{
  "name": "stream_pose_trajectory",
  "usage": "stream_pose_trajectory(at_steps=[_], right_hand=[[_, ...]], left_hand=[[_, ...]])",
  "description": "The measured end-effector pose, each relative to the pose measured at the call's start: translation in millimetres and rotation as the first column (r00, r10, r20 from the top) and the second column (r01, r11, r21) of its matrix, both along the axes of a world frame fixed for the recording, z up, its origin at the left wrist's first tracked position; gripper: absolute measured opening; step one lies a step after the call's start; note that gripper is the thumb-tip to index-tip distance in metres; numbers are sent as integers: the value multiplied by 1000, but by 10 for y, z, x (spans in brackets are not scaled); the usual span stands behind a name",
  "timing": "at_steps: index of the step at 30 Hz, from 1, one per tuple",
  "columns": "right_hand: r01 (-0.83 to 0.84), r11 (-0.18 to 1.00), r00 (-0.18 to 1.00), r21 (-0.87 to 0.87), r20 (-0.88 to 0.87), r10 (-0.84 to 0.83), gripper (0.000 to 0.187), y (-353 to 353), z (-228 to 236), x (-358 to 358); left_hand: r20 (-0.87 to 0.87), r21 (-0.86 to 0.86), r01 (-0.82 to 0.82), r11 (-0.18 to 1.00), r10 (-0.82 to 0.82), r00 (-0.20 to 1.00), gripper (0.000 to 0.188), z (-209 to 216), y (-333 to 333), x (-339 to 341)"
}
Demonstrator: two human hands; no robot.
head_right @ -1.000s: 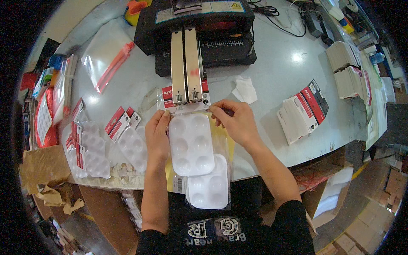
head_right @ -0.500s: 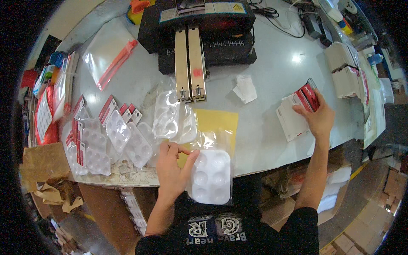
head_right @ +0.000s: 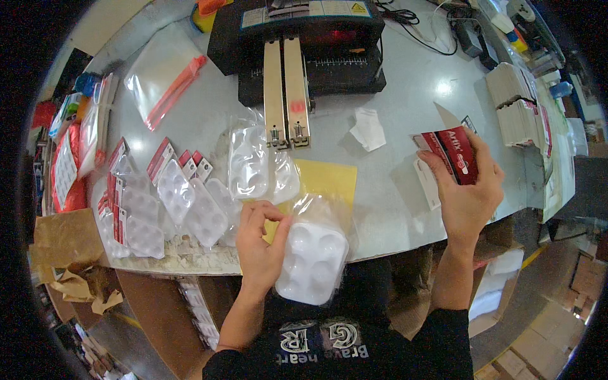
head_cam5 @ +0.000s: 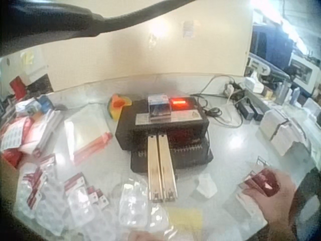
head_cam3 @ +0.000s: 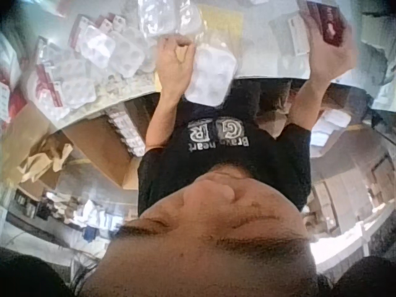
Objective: The person repeatedly places white plastic mixing palettes into clear plastic bags, inserts red Artix header cards, and seals each unit using a heat-sealing machine. The person stacks the finished packages and places them into a cardboard box.
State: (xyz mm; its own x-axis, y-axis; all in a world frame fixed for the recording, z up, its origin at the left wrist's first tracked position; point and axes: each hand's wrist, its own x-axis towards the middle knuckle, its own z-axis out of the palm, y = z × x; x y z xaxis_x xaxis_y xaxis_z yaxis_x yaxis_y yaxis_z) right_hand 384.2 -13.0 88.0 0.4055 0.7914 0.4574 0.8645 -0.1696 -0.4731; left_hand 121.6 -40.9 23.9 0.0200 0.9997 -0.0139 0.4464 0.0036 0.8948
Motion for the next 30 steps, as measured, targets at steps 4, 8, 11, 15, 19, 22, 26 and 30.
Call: stream_pose_trajectory(at_steps=[4, 8, 11, 15, 19, 22, 26, 30], right_hand=[[-203, 979, 919, -1, -346, 190, 58, -71, 215, -213], [-731, 642, 647, -233, -535, 543, 48, -13, 250, -460], [-770, 544, 601, -333, -664, 445, 41, 108, 206, -602], [-803, 514, 567, -302, -652, 503, 31, 173, 210, -696], [-823, 476, 550, -311, -649, 526, 30, 169, 236, -709], [-841, 430, 537, -329, -601, 592, 30, 192, 226, -685], [-870, 448, 471, -207, -618, 630, 31, 257, 159, -630], [-807, 515, 526, -290, -750, 402, 20, 275, 61, -504]], left_hand=[[445, -251, 33, 967, 85, 892, 9, 173, -36, -1], [491, -429, 169, 887, 72, 868, 9, 373, -77, 7], [555, -280, 204, 938, -15, 832, 12, 443, -90, 11], [515, -245, 182, 952, -31, 856, 14, 439, -104, -17], [446, -267, 122, 956, 11, 895, 11, 393, -98, -26], [426, -262, 108, 959, 15, 905, 10, 384, -101, -19], [257, -119, 57, 991, -24, 966, 11, 379, -102, -45], [387, -155, -184, 971, 231, 893, 15, 295, -52, -122]])
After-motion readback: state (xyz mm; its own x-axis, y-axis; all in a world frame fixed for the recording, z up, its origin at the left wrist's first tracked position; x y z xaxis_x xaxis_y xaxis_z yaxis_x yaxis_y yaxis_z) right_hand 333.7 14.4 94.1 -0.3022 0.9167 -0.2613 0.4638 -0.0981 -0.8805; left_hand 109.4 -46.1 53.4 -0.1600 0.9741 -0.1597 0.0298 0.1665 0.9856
